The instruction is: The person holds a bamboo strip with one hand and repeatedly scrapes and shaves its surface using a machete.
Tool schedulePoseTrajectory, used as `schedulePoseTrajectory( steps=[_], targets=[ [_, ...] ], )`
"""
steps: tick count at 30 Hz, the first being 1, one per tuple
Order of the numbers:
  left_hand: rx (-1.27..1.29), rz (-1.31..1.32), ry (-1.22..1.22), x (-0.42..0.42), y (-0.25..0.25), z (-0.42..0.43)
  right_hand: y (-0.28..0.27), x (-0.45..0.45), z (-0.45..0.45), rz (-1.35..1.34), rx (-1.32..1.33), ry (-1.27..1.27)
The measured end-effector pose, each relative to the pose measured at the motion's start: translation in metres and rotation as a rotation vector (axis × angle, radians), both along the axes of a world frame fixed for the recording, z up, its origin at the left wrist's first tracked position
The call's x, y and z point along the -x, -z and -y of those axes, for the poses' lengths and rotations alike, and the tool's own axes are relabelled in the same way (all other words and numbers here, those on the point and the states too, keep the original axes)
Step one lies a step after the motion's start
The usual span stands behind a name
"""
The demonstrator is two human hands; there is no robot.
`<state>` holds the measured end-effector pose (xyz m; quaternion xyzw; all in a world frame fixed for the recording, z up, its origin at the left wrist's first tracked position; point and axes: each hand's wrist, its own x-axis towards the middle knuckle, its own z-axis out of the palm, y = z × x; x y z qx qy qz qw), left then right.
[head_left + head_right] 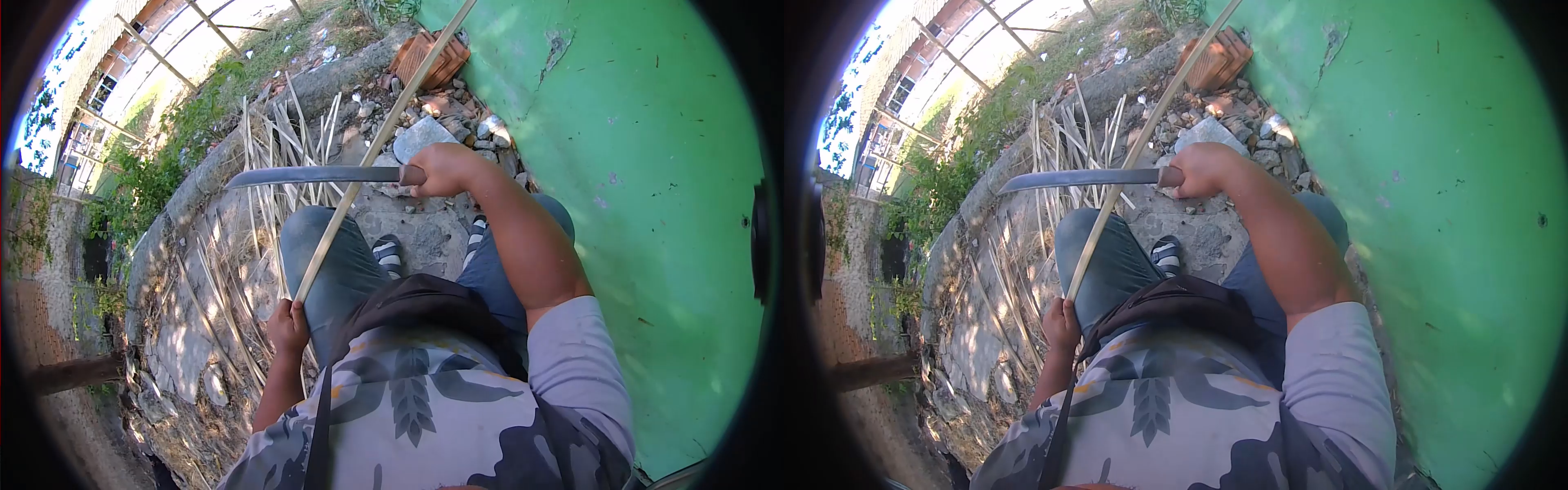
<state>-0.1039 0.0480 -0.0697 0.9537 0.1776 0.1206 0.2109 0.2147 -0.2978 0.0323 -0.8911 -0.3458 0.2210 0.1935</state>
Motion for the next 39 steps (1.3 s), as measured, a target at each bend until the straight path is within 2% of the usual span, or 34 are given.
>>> schedulePoseTrajectory(
  steps=[7, 10, 13, 16, 22, 31, 39],
  targets=[
    [-0.007, -0.032, -0.018, 0.001, -0.013, 0.003, 0.029, -0.021, 0.018, -0.011, -0.051, 0.216],
    [-0.013, -0.048, -0.020, 0.002, -0.013, 0.002, 0.020, -0.015, 0.017, -0.007, -0.045, 0.182],
    [-0.037, -0.045, -0.010, 0.002, -0.008, -0.001, 0.015, -0.009, 0.009, -0.136, 0.015, 0.119],
    [-0.001, -0.019, -0.004, 0.000, -0.009, 0.003, 0.010, 0.008, -0.001, -0.030, 0.022, 0.021],
    [0.026, 0.005, 0.007, 0.000, -0.006, 0.002, -0.007, 0.007, 0.001, 0.006, 0.018, -0.005],
    [-0.018, -0.009, -0.016, 0.000, -0.010, 0.003, 0.020, -0.019, 0.022, 0.005, -0.038, 0.225],
    [-0.038, -0.031, -0.020, 0.002, -0.007, 0.001, 0.013, -0.004, 0.009, -0.073, 0.012, 0.077]
  ],
)
